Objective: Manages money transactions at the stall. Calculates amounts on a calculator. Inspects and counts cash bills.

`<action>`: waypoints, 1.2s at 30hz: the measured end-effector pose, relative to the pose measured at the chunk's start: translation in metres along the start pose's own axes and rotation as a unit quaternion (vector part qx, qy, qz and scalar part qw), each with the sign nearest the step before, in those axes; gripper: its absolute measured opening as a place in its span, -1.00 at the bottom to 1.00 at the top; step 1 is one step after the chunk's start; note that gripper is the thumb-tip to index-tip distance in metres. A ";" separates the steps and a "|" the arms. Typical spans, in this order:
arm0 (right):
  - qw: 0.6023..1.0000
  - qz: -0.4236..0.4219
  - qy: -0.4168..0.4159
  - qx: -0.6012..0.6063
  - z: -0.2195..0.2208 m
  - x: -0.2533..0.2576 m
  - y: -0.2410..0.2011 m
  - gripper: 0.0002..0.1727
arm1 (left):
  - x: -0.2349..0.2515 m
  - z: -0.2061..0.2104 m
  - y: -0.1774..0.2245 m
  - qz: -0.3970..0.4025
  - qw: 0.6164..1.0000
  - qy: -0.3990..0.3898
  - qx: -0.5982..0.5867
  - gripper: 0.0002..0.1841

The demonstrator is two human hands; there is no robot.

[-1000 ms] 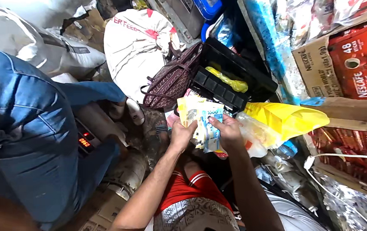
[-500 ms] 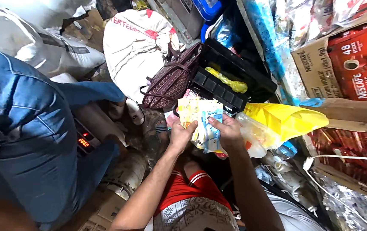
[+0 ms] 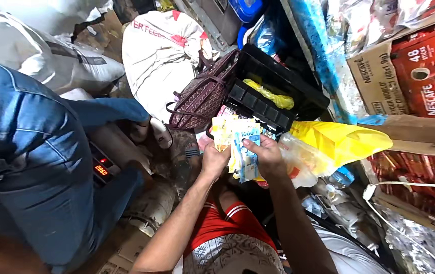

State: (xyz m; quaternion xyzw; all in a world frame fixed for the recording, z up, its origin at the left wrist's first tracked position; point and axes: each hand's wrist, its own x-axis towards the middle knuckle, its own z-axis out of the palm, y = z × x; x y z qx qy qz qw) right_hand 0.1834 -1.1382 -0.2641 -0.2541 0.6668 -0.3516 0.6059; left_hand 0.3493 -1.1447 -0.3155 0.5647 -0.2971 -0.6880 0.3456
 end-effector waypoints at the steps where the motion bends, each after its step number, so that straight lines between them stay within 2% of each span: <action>1: 1.000 0.008 0.006 0.001 0.002 0.001 0.000 -0.72 | 0.001 0.002 0.000 0.001 1.000 0.002 0.010 -0.93; 4: 0.999 0.032 0.018 0.007 0.005 0.004 0.002 -0.71 | 0.001 0.004 0.000 0.006 0.999 -0.004 0.031 -0.95; 7: 0.999 0.010 0.047 0.003 0.001 0.005 0.005 -0.70 | 0.002 0.002 -0.001 0.012 0.999 -0.020 0.035 -0.91; 10: 0.996 -0.007 0.078 0.031 -0.008 0.005 0.004 -0.64 | 0.000 -0.002 -0.001 -0.004 0.999 -0.034 -0.021 -0.79; 12: 0.997 -0.013 0.054 0.048 -0.013 0.005 0.000 -0.64 | 0.002 -0.005 -0.001 -0.001 0.998 -0.034 -0.046 -0.76; 16: 1.000 -0.001 -0.001 0.013 -0.003 -0.001 0.000 -0.70 | 0.000 -0.001 -0.003 0.011 1.000 -0.023 -0.015 -0.92; 19: 0.999 0.010 0.025 0.030 0.005 0.004 0.006 -0.74 | 0.002 0.002 -0.002 0.017 0.999 -0.022 0.019 -0.92; 22: 0.995 0.010 0.071 0.072 0.003 0.006 0.012 -0.71 | 0.001 -0.004 -0.002 0.005 0.999 -0.036 0.009 -0.84; 25: 0.993 0.003 0.068 0.092 -0.007 0.005 0.008 -0.66 | 0.001 -0.013 -0.003 -0.001 0.998 -0.042 -0.044 -0.72; 30: 0.998 0.001 0.003 0.060 0.000 -0.002 0.000 -0.68 | 0.000 -0.007 0.000 0.022 0.999 -0.025 -0.007 -0.90; 33: 0.998 0.012 0.024 0.064 0.009 0.000 0.001 -0.74 | 0.001 -0.002 -0.002 0.039 0.999 -0.025 0.020 -0.97; 36: 0.995 0.005 0.064 0.075 0.004 0.002 0.006 -0.67 | 0.001 -0.007 -0.004 0.020 0.999 -0.038 -0.012 -0.82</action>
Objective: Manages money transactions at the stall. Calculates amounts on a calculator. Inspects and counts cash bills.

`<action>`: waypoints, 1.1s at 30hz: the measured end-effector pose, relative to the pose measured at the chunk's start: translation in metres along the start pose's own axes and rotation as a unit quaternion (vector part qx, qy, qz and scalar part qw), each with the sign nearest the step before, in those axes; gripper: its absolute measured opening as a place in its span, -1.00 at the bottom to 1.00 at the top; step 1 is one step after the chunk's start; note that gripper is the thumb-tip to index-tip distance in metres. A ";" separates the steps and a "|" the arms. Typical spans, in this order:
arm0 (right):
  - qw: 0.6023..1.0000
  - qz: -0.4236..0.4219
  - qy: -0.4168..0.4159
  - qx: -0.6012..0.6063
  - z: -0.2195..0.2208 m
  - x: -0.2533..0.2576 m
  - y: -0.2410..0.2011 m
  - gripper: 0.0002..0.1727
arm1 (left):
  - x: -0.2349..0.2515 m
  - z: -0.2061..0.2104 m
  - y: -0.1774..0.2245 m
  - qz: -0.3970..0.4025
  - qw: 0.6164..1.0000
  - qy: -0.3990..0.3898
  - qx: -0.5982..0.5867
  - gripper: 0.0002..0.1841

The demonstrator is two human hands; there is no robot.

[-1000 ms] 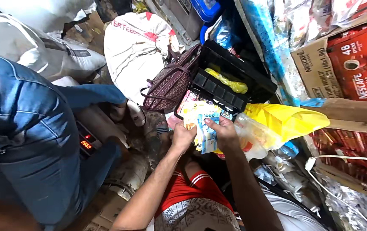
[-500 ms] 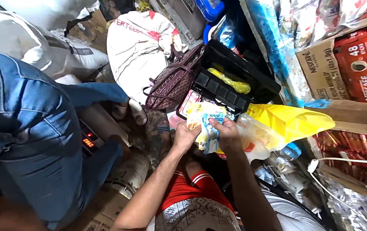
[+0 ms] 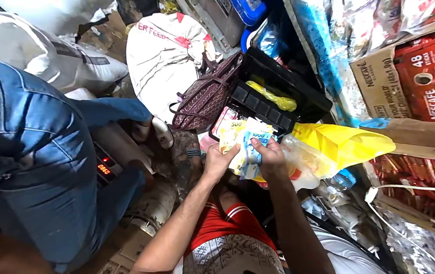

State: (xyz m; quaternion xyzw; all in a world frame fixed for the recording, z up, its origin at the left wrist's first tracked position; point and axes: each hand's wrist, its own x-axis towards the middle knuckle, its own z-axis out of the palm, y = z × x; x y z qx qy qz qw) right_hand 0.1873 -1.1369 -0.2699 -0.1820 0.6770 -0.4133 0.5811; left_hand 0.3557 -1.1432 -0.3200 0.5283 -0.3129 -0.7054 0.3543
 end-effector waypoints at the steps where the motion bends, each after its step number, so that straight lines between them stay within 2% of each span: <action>1: 1.000 -0.006 -0.001 0.005 -0.005 0.001 -0.001 -0.65 | -0.001 -0.003 -0.001 -0.003 1.000 -0.008 -0.023 -0.76; 3: 1.000 -0.008 -0.021 0.008 -0.011 0.001 -0.007 -0.65 | -0.002 -0.006 0.003 0.006 1.000 -0.005 -0.030 -0.75; 7: 0.997 0.008 -0.073 -0.021 -0.006 -0.004 -0.009 -0.69 | -0.002 -0.004 0.005 0.019 0.999 0.003 0.041 -0.88; 10: 0.998 0.005 -0.063 0.005 0.002 -0.002 -0.001 -0.71 | 0.001 0.001 0.002 0.019 0.999 0.009 0.049 -0.95; 13: 0.999 -0.001 -0.029 0.017 -0.001 0.001 0.003 -0.65 | -0.001 -0.004 0.003 -0.012 1.000 -0.004 0.012 -0.73; 15: 0.999 -0.001 -0.038 0.018 -0.007 0.003 0.002 -0.62 | -0.002 -0.010 0.003 -0.023 1.000 -0.006 0.000 -0.61; 20: 0.995 0.023 -0.095 -0.004 -0.002 -0.002 0.004 -0.66 | -0.004 -0.016 0.005 -0.020 0.997 -0.029 0.065 -0.68; 22: 0.995 0.040 -0.096 -0.003 0.007 -0.001 0.011 -0.67 | -0.007 -0.015 0.002 -0.031 0.997 -0.035 0.059 -0.65; 25: 0.996 0.060 -0.061 0.002 0.023 -0.003 0.027 -0.64 | -0.018 -0.022 -0.005 -0.076 0.989 -0.120 -0.032 -0.35; 26: 0.997 0.064 -0.048 -0.004 0.030 -0.005 0.032 -0.63 | -0.022 -0.025 -0.011 -0.088 0.985 -0.141 -0.045 -0.34; 28: 0.997 0.059 -0.046 -0.016 0.043 -0.009 0.042 -0.60 | -0.029 -0.030 -0.020 -0.113 0.980 -0.148 -0.065 -0.52; 30: 0.996 0.053 -0.070 -0.033 0.051 -0.013 0.050 -0.60 | -0.034 -0.037 -0.026 -0.128 0.983 -0.112 -0.071 -0.66; 33: 0.987 0.015 -0.126 -0.096 0.046 -0.006 0.049 -0.66 | -0.038 -0.058 -0.026 -0.128 0.984 -0.050 -0.114 -0.69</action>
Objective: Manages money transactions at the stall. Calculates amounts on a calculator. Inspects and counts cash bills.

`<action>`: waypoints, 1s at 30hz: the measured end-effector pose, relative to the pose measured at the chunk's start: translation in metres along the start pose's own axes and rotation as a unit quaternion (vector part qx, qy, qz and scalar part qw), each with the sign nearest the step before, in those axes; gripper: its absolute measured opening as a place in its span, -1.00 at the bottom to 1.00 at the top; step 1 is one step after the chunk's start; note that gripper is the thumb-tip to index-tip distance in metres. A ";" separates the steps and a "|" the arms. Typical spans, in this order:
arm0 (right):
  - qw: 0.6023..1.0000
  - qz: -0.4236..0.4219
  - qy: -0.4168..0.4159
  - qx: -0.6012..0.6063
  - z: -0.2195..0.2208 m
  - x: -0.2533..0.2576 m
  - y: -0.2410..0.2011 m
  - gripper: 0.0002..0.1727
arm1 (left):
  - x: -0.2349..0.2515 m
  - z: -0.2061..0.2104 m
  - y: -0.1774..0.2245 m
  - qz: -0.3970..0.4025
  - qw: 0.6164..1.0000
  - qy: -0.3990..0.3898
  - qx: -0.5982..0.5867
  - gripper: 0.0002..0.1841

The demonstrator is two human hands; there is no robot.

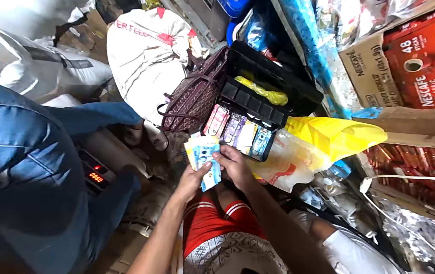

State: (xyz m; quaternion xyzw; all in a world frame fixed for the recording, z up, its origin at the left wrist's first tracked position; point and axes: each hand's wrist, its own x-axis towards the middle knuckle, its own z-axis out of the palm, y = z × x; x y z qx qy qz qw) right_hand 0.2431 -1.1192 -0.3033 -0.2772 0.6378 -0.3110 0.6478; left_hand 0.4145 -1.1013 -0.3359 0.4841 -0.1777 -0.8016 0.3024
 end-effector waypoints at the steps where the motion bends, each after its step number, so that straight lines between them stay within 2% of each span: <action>1: 0.997 -0.025 0.009 -0.076 -0.011 0.004 0.000 -0.69 | -0.001 -0.007 0.003 0.011 1.000 0.007 -0.015 -0.67; 2: 0.981 -0.045 0.031 -0.187 -0.028 0.007 0.001 -0.69 | -0.001 -0.015 0.007 0.023 0.999 0.013 -0.028 -0.65; 3: 0.949 -0.049 0.058 -0.306 -0.047 0.009 0.003 -0.69 | -0.002 -0.022 0.010 0.031 0.999 0.031 -0.031 -0.65; 5: 0.868 -0.011 0.097 -0.487 -0.082 0.014 0.012 -0.70 | -0.004 -0.033 0.019 0.041 0.996 0.067 -0.030 -0.66; 7: 0.797 0.048 0.084 -0.596 -0.101 0.018 0.026 -0.66 | -0.003 -0.042 0.024 0.048 0.994 0.092 -0.028 -0.66; 10: 0.746 0.056 0.047 -0.661 -0.098 0.022 0.043 -0.52 | 0.003 -0.046 0.022 0.049 0.993 0.105 -0.028 -0.65; 14: 0.734 0.029 0.058 -0.676 -0.089 0.033 0.062 -0.60 | 0.010 -0.032 0.021 0.039 0.994 0.095 -0.046 -0.66; 23: 0.725 0.057 0.046 -0.685 -0.088 0.033 0.064 -0.61 | 0.016 -0.016 0.008 0.020 0.996 0.058 -0.062 -0.66; 27: 0.766 0.058 0.070 -0.637 -0.090 0.033 0.065 -0.77 | 0.017 -0.016 0.008 0.011 0.996 0.056 -0.063 -0.66; 30: 0.805 0.018 0.090 -0.587 -0.094 0.034 0.067 -0.83 | 0.016 -0.016 0.011 0.002 0.996 0.068 -0.060 -0.67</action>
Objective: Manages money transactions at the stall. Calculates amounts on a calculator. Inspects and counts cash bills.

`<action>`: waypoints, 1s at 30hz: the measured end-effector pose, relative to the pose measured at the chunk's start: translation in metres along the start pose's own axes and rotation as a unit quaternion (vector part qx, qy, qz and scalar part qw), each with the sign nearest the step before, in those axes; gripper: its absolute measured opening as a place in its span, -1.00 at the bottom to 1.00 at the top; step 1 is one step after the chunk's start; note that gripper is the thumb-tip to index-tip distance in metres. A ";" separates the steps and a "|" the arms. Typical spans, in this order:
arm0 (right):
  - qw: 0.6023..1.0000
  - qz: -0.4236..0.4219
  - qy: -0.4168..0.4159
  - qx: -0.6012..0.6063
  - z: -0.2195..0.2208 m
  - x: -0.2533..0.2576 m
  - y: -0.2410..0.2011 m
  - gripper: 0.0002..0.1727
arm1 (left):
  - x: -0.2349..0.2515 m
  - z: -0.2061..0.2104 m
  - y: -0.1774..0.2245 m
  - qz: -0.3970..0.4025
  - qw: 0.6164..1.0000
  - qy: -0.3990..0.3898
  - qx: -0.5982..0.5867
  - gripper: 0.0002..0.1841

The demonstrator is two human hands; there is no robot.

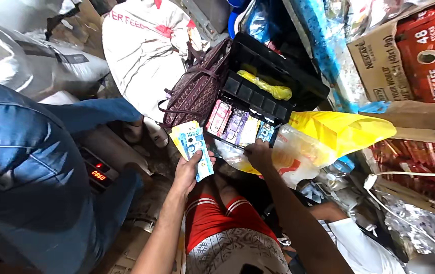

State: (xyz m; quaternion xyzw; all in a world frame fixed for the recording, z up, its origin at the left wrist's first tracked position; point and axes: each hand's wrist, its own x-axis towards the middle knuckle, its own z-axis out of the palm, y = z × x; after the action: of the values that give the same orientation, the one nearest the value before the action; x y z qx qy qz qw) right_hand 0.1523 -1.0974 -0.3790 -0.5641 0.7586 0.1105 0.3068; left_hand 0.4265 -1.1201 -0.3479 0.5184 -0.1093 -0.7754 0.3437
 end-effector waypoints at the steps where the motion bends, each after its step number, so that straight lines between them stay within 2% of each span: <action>1: 1.000 -0.004 0.014 0.020 0.000 -0.001 0.001 -0.84 | 0.000 -0.001 0.000 -0.004 1.000 0.002 -0.001 -0.67; 5: 0.991 -0.016 0.074 0.112 -0.013 -0.011 0.005 -0.85 | 0.000 -0.006 -0.002 -0.023 1.000 -0.005 0.005 -0.66; 7: 0.983 0.018 0.101 0.152 -0.026 -0.024 0.002 -0.84 | -0.002 -0.005 -0.005 -0.040 0.999 0.000 0.018 -0.67; 9: 0.971 0.046 0.172 0.160 -0.038 -0.045 -0.010 -0.85 | -0.002 -0.001 -0.011 -0.050 0.998 -0.009 0.029 -0.70; 11: 0.955 0.003 0.263 0.134 -0.036 -0.067 -0.026 -0.84 | -0.003 0.007 -0.015 -0.069 0.997 -0.032 0.024 -0.66; 12: 0.951 -0.038 0.283 0.120 -0.032 -0.077 -0.036 -0.83 | -0.005 0.011 -0.018 -0.080 0.995 -0.050 0.018 -0.63; 16: 0.949 -0.196 0.237 0.073 -0.008 -0.095 -0.076 -0.81 | -0.006 0.033 -0.012 -0.142 0.986 -0.086 0.006 -0.47; 19: 0.953 -0.239 0.175 0.073 -0.004 -0.085 -0.088 -0.80 | 0.007 0.033 -0.005 -0.108 0.992 -0.022 0.055 -0.58; 24: 0.968 -0.172 0.117 0.139 -0.016 -0.064 -0.061 -0.72 | 0.020 -0.005 0.014 -0.009 0.995 0.071 0.076 -0.53; 27: 0.974 -0.116 0.125 0.147 -0.029 -0.064 -0.041 -0.75 | 0.016 -0.029 0.028 0.030 0.990 0.122 0.064 -0.57; 30: 0.975 -0.083 0.155 0.138 -0.049 -0.068 -0.026 -0.74 | 0.006 -0.041 0.041 0.057 0.990 0.125 0.035 -0.63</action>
State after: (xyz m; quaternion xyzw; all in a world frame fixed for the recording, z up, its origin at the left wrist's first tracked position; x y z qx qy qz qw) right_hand 0.1715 -1.0777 -0.2961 -0.5874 0.7555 -0.1101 0.2686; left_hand 0.4787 -1.1464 -0.3492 0.6161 -0.1224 -0.6790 0.3801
